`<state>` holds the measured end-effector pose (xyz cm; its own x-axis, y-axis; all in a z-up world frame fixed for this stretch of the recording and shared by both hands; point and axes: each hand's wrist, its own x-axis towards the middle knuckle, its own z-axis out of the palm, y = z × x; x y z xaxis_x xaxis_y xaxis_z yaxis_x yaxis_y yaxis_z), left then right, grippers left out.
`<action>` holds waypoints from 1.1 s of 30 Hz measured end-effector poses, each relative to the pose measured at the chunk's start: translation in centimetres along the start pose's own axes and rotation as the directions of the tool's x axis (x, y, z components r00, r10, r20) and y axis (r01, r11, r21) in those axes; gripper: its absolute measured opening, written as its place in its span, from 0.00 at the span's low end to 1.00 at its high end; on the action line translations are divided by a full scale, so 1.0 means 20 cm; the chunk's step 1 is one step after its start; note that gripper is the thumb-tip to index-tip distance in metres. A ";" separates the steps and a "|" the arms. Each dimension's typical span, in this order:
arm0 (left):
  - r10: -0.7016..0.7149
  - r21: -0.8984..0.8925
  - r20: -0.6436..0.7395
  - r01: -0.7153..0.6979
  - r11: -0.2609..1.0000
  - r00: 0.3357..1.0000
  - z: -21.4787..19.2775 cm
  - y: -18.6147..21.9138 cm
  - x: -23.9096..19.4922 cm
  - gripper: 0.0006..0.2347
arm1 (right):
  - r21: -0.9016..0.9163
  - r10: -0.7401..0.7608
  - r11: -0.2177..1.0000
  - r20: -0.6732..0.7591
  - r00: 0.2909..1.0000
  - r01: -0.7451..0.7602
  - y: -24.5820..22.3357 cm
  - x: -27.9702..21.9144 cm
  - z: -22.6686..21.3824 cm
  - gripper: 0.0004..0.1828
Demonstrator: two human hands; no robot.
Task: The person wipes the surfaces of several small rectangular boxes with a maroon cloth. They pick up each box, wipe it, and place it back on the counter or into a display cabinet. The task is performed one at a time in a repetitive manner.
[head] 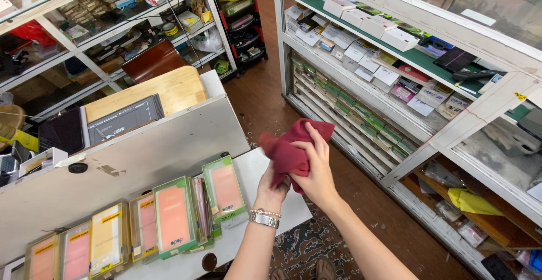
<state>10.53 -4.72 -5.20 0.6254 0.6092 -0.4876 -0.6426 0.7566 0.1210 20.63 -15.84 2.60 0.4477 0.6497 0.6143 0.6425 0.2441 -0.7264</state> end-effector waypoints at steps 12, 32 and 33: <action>-0.044 -0.064 0.092 0.050 0.997 0.995 0.05 0.13 -0.14 0.10 | 0.634 0.666 0.635 -0.162 0.728 -0.441 0.35 0.11 -0.08 0.23; 0.172 0.612 0.394 -0.398 0.684 0.903 0.31 0.30 -0.56 0.18 | 0.750 0.730 0.027 0.436 0.525 -0.661 0.17 -0.05 -0.03 0.27; 0.170 0.617 0.395 -0.398 0.679 0.903 0.31 0.31 -0.56 0.19 | 0.750 0.735 0.028 0.432 0.523 -0.660 0.16 -0.05 -0.03 0.27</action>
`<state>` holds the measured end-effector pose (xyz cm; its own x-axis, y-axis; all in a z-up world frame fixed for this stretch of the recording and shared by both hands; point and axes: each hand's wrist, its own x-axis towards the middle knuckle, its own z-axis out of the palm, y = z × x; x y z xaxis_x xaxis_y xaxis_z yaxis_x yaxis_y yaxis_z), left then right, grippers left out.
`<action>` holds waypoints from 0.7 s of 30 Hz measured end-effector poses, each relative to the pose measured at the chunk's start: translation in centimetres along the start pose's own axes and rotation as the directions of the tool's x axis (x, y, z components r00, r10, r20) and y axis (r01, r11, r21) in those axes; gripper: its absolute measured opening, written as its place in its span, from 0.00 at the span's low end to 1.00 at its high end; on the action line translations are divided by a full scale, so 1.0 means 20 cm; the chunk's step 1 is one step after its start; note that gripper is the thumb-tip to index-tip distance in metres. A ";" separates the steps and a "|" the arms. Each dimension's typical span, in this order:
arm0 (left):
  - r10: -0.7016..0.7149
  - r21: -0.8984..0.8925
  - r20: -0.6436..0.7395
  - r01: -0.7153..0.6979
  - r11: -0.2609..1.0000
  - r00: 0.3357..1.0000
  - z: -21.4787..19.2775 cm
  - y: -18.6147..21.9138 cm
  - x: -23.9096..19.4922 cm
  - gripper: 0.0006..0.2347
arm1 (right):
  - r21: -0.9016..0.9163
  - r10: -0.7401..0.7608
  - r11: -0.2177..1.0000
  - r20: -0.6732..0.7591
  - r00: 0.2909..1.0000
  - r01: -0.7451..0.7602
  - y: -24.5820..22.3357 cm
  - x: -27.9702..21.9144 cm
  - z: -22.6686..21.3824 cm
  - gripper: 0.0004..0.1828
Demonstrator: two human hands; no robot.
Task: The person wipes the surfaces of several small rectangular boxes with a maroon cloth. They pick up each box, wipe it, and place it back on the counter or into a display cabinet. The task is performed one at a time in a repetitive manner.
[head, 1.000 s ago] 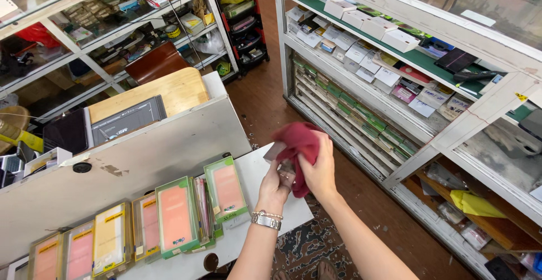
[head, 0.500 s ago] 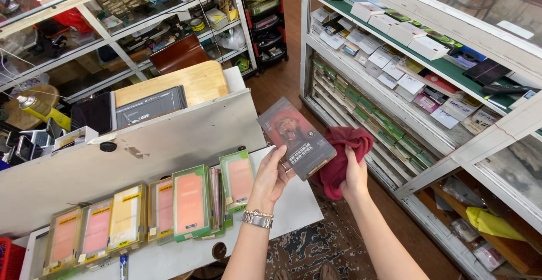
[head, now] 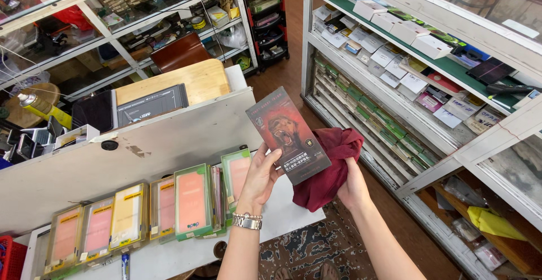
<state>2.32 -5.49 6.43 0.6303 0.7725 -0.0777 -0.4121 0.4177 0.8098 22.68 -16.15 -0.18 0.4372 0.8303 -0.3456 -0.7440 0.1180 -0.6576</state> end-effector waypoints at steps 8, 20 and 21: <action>0.012 0.022 0.027 -0.012 1.000 1.000 0.01 0.02 -0.01 0.19 | -0.012 -0.020 1.000 -0.015 1.000 0.019 0.00 -0.02 -0.01 0.25; 0.009 0.042 0.011 -0.010 0.999 1.000 0.02 0.02 -0.01 0.19 | -0.013 -0.015 1.000 -0.049 0.999 0.014 0.01 -0.01 -0.06 0.25; 0.008 0.045 0.012 -0.008 0.999 1.000 0.02 0.02 -0.01 0.19 | -0.012 -0.016 1.000 -0.052 0.998 0.016 0.01 0.00 -0.07 0.25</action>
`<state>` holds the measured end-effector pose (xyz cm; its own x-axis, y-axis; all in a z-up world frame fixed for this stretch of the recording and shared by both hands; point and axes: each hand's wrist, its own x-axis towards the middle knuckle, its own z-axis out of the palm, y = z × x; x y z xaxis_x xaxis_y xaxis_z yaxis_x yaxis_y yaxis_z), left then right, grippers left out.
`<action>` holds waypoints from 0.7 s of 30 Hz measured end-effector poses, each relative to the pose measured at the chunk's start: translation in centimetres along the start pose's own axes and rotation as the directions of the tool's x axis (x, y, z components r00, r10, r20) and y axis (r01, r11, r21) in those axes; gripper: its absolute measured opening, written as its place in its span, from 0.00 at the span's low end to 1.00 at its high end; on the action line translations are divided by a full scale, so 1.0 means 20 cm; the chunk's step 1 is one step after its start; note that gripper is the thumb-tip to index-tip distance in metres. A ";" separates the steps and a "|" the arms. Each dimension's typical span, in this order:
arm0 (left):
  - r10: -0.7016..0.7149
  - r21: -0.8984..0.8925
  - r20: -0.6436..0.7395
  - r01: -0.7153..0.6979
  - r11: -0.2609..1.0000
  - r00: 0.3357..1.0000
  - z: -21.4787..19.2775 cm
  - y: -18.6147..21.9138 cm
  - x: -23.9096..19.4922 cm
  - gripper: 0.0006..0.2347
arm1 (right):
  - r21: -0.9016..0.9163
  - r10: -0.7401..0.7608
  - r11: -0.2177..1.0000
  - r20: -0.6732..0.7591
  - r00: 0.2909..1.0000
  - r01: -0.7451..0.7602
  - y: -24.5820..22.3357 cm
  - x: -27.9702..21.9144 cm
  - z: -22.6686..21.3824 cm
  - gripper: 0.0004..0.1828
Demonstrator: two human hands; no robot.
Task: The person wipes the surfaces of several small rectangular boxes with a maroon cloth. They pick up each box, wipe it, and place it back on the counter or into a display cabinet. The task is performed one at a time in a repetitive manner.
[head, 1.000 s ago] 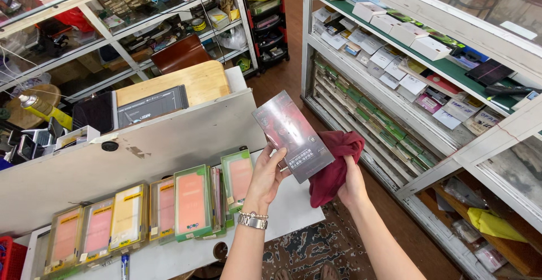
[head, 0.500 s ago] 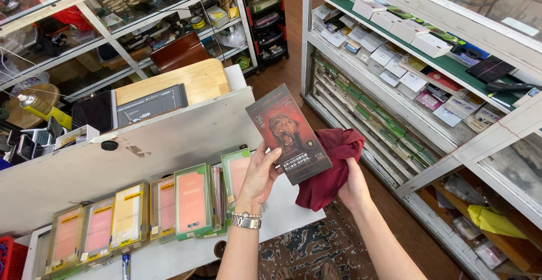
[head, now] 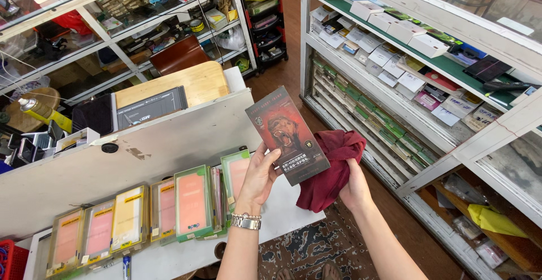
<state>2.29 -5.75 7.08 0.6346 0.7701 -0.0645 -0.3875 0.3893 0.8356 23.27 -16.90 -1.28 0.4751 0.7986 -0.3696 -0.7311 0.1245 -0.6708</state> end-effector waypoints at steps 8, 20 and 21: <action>0.000 0.216 -0.109 0.023 0.976 0.994 -0.03 -0.04 0.03 0.25 | -0.187 -0.366 0.911 0.039 0.930 0.366 -0.09 0.01 0.07 0.20; -0.034 0.364 0.023 0.023 0.931 0.999 0.05 -0.20 -0.01 0.21 | -0.798 -0.566 0.420 0.141 0.812 0.432 -0.05 -0.02 0.46 0.30; -0.064 0.362 0.017 0.054 0.931 0.998 0.05 -0.19 -0.02 0.21 | -0.763 -0.611 0.446 0.122 0.782 0.467 -0.06 0.04 0.44 0.28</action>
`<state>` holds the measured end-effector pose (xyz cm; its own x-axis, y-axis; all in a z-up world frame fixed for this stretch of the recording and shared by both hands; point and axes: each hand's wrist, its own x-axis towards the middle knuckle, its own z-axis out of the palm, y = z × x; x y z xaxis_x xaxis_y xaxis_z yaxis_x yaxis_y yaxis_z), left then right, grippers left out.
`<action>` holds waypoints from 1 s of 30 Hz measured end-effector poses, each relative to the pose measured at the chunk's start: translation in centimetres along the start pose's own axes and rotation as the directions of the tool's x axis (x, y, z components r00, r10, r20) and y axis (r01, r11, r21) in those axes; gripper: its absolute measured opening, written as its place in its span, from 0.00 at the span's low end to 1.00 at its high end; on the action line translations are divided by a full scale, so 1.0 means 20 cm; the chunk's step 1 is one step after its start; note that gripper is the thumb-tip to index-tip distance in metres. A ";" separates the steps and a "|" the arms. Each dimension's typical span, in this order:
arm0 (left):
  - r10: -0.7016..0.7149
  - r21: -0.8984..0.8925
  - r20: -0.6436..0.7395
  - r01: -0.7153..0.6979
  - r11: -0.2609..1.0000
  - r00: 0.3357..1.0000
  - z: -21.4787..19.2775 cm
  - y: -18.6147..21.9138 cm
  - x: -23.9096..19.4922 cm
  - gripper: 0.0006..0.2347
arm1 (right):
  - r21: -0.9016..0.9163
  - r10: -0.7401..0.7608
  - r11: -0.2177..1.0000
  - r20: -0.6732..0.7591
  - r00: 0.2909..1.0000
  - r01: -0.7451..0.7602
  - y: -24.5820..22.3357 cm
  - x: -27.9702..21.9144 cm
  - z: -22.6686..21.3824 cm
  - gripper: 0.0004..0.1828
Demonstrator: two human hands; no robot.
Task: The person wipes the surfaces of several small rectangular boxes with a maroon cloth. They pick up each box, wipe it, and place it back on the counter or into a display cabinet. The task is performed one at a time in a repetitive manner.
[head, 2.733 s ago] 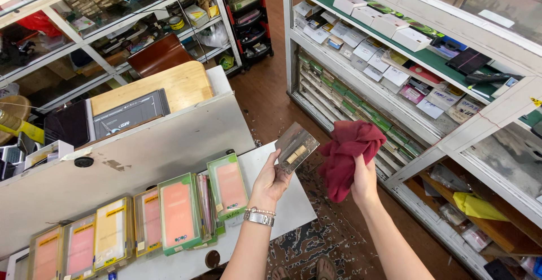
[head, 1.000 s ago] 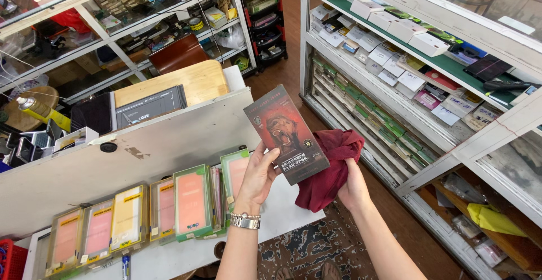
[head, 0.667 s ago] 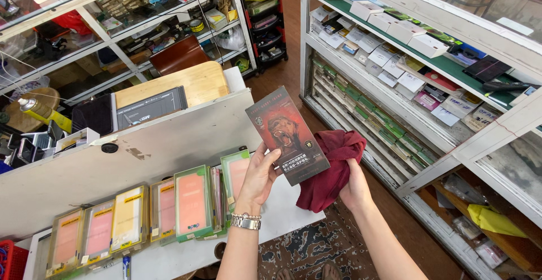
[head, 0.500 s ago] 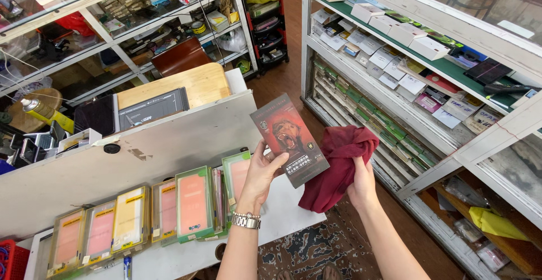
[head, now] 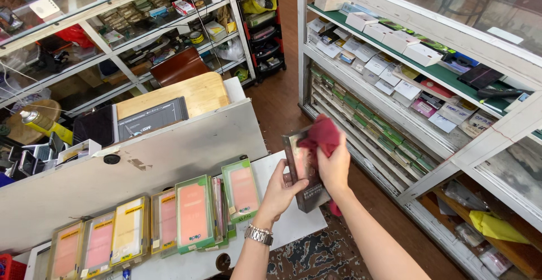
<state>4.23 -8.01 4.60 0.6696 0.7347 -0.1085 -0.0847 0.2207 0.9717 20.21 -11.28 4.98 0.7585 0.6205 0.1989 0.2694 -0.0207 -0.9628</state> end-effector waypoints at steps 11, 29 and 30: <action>0.498 0.794 -0.138 -0.205 0.572 0.856 -0.04 -0.02 -0.04 0.22 | 0.189 -0.009 0.980 0.370 0.929 -0.065 -0.03 0.06 0.00 0.31; 0.502 0.755 -0.212 -0.186 0.629 0.839 -0.02 0.05 -0.04 0.21 | 0.373 -0.298 0.906 0.234 0.926 0.197 -0.10 0.00 0.02 0.29; 0.498 0.750 -0.214 -0.186 0.635 0.840 -0.01 0.04 -0.05 0.21 | 0.340 -0.203 0.931 0.171 0.964 0.135 -0.10 0.01 0.02 0.26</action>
<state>3.34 -8.36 5.38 0.3626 0.8646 0.3480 0.3752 -0.4772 0.7947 19.62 -10.84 6.80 0.5751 0.7368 0.3555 0.1517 0.3310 -0.9314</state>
